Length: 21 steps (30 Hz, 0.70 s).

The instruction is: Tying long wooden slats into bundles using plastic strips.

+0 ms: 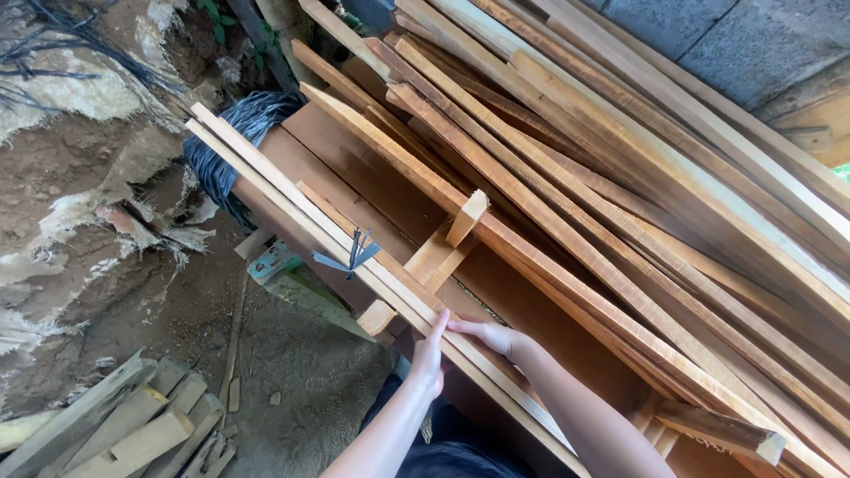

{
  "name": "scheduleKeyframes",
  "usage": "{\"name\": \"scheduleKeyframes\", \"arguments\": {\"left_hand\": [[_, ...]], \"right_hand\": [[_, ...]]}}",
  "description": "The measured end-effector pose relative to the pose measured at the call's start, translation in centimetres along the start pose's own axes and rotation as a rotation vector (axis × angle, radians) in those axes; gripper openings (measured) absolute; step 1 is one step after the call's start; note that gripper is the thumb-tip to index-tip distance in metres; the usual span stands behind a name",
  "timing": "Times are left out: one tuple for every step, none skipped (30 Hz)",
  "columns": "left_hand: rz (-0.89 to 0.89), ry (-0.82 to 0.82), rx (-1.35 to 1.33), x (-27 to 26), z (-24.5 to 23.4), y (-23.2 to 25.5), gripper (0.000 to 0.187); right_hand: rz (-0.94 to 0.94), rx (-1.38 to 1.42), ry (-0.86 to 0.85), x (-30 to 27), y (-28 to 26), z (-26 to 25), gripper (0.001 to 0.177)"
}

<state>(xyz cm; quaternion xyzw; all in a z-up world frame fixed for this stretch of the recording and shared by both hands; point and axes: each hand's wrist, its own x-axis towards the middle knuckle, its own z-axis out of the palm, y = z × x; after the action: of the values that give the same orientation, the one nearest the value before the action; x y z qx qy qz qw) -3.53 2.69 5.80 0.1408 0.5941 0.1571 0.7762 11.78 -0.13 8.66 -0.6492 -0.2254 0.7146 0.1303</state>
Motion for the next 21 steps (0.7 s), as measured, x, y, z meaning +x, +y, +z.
{"name": "scheduleKeyframes", "arguments": {"left_hand": [[-0.004, -0.002, 0.005, -0.3, 0.0, 0.2, 0.099], [-0.012, -0.001, 0.014, -0.6, 0.0, 0.4, 0.096], [-0.021, 0.0, 0.023, -0.9, 0.1, 0.6, 0.093], [-0.025, -0.002, 0.029, -1.0, 0.3, 0.8, 0.093], [-0.031, 0.016, 0.041, -1.3, 0.3, 1.0, 0.092], [-0.037, 0.034, 0.053, -1.5, 0.4, 1.1, 0.09], [-0.039, 0.023, 0.072, -1.7, 0.4, 1.5, 0.09], [-0.052, 0.007, 0.084, -2.0, 0.3, 1.9, 0.091], [-0.071, -0.005, 0.099, -2.4, 0.1, 2.0, 0.092], [-0.08, -0.013, 0.121, -2.6, -0.2, 2.0, 0.092], [-0.048, -0.024, 0.247, -2.5, -0.4, 2.3, 0.1], [-0.015, -0.036, 0.373, -2.4, -0.5, 2.6, 0.11], [-0.02, -0.044, 0.393, -2.1, -0.8, 2.5, 0.11], [-0.009, -0.046, 0.367, -1.7, -1.0, 2.4, 0.105], [-0.004, -0.045, 0.338, -1.5, -1.3, 2.0, 0.1], [-0.015, -0.05, 0.356, -1.3, -1.6, 1.7, 0.1], [-0.016, -0.058, 0.345, -1.0, -1.7, 1.7, 0.096], [-0.017, -0.066, 0.335, -0.7, -1.8, 1.8, 0.093], [-0.021, -0.072, 0.344, -0.5, -2.1, 1.9, 0.093], [-0.051, -0.088, 0.321, -0.3, -2.5, 2.0, 0.089], [-0.081, -0.101, 0.286, -0.1, -2.6, 1.9, 0.087]], "right_hand": [[0.002, 0.006, 0.002, -0.1, 0.0, 0.1, 0.102], [0.002, 0.007, 0.008, -0.1, 0.0, 0.2, 0.1], [0.003, 0.008, 0.015, -0.2, -0.1, 0.3, 0.099], [0.005, 0.014, 0.018, -0.4, -0.4, 0.2, 0.099], [0.006, 0.004, 0.033, -0.6, -0.5, 0.4, 0.1], [0.007, -0.006, 0.048, -0.8, -0.7, 0.5, 0.1], [0.004, 0.011, 0.061, -0.5, -0.6, 0.4, 0.1], [0.058, 0.077, 0.142, -0.2, -0.5, 0.3, 0.093], [0.118, 0.148, 0.219, 0.0, 0.0, 0.5, 0.089], [0.122, 0.17, 0.228, 1.2, 1.6, 0.4, 0.089], [0.062, 0.153, 0.273, 2.8, 2.9, 0.1, 0.085], [0.004, 0.136, 0.319, 4.3, 4.3, -0.1, 0.082], [0.005, 0.156, 0.328, 3.9, 4.7, -0.5, 0.082], [-0.029, 0.034, 0.355, 3.4, 5.2, -0.8, 0.076], [-0.057, -0.089, 0.377, 2.8, 6.0, -1.0, 0.071], [-0.048, -0.07, 0.382, 2.2, 7.7, -1.5, 0.071], [0.01, -0.145, 0.359, 1.8, 9.1, -2.1, 0.074], [0.067, -0.22, 0.334, 1.4, 10.5, -2.7, 0.078], [0.071, -0.211, 0.34, 1.5, 12.4, -3.1, 0.078], [0.082, -0.218, 0.32, 1.6, 14.2, -3.6, 0.073], [0.094, -0.237, 0.296, 1.6, 16.0, -4.4, 0.073]]}}
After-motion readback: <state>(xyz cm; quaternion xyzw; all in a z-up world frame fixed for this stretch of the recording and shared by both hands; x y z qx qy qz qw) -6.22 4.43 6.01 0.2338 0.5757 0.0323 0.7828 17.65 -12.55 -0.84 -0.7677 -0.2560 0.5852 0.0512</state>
